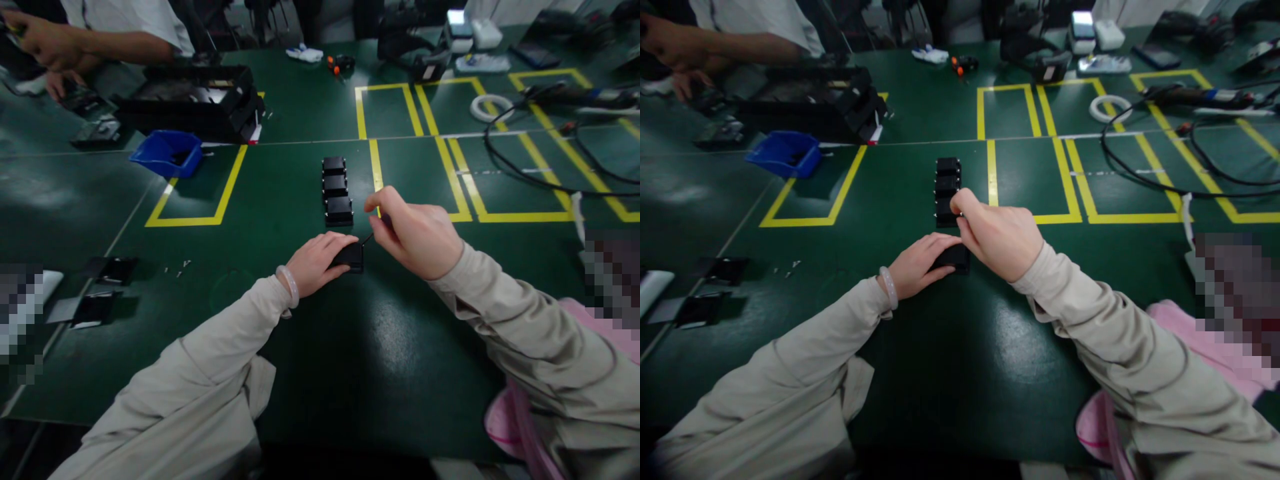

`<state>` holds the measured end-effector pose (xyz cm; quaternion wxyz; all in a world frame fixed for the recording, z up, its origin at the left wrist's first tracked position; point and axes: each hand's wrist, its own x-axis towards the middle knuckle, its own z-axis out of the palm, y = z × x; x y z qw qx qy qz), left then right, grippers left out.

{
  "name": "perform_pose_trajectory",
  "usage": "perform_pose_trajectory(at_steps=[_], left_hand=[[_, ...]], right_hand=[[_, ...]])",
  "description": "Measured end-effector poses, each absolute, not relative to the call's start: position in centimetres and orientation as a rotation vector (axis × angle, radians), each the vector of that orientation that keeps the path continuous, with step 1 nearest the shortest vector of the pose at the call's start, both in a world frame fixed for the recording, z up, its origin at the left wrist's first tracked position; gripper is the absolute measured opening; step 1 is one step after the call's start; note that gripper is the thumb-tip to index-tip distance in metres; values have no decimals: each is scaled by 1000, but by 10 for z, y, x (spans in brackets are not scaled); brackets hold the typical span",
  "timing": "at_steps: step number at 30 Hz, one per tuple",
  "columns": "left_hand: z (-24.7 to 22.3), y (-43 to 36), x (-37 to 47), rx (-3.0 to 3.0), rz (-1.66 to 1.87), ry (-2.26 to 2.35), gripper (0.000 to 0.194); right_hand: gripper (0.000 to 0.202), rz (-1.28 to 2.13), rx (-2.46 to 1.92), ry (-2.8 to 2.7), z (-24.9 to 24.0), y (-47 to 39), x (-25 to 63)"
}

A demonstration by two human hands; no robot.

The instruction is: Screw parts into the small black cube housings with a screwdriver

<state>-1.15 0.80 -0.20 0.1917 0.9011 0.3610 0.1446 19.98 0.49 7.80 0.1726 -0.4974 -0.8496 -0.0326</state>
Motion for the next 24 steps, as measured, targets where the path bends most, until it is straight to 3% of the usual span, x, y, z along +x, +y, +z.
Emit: perform_pose_trajectory(at_steps=[24], left_hand=[[-3,9,-12,2538,409,1017,47]], right_hand=[[31,-77,-1457,-2441,78,6,200]])
